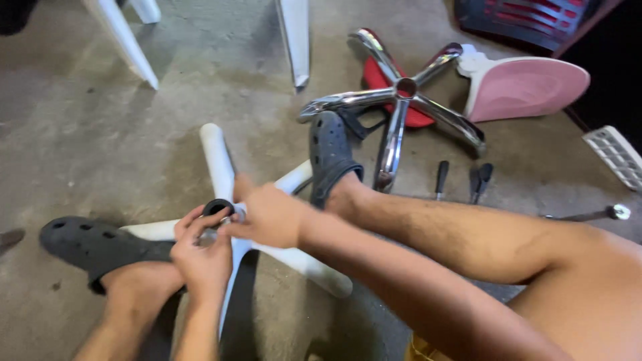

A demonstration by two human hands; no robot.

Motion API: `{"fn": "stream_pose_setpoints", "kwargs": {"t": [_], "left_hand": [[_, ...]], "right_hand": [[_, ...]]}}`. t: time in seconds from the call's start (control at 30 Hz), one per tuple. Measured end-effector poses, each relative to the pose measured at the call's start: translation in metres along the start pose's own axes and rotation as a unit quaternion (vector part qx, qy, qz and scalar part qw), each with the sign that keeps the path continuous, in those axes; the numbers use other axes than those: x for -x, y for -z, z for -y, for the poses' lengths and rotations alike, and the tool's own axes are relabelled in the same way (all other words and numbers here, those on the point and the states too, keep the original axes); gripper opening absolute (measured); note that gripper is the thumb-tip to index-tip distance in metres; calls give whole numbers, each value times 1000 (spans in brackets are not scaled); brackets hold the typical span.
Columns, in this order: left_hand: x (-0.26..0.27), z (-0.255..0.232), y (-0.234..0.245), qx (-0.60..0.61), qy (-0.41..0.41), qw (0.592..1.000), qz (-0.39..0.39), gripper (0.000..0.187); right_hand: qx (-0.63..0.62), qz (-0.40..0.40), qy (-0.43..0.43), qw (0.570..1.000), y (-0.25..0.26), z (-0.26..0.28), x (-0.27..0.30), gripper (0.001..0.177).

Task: Repairing or disassembling office chair star bases using hand tools.

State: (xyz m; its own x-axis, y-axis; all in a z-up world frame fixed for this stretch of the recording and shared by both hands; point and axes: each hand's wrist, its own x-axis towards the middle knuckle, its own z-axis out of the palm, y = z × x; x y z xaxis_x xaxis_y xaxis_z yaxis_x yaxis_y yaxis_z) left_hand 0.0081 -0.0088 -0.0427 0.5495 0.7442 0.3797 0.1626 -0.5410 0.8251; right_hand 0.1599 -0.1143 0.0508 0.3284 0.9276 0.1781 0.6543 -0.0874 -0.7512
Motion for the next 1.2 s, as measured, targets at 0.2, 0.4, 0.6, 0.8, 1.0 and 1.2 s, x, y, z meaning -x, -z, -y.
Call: {"fn": "stream_pose_setpoints", "kwargs": {"t": [0.2, 0.4, 0.6, 0.8, 1.0, 1.2], "left_hand": [[-5, -34, -2, 119, 94, 988, -17, 30], [2, -10, -17, 8, -12, 997, -79, 17], [-9, -13, -3, 346, 227, 905, -94, 20], [-16, -9, 6, 368, 259, 883, -137, 21], [2, 67, 5, 549, 155, 816, -99, 24], [-8, -13, -8, 84, 56, 995, 6, 77]], "right_hand": [[188, 4, -440, 878, 171, -78, 51, 43], [263, -128, -215, 932, 149, -218, 89, 53], [212, -162, -255, 929, 28, -63, 18, 49], [176, -206, -314, 910, 68, -59, 16, 45], [141, -254, -394, 872, 141, -78, 50, 41], [115, -331, -486, 800, 188, -160, 115, 37]]}}
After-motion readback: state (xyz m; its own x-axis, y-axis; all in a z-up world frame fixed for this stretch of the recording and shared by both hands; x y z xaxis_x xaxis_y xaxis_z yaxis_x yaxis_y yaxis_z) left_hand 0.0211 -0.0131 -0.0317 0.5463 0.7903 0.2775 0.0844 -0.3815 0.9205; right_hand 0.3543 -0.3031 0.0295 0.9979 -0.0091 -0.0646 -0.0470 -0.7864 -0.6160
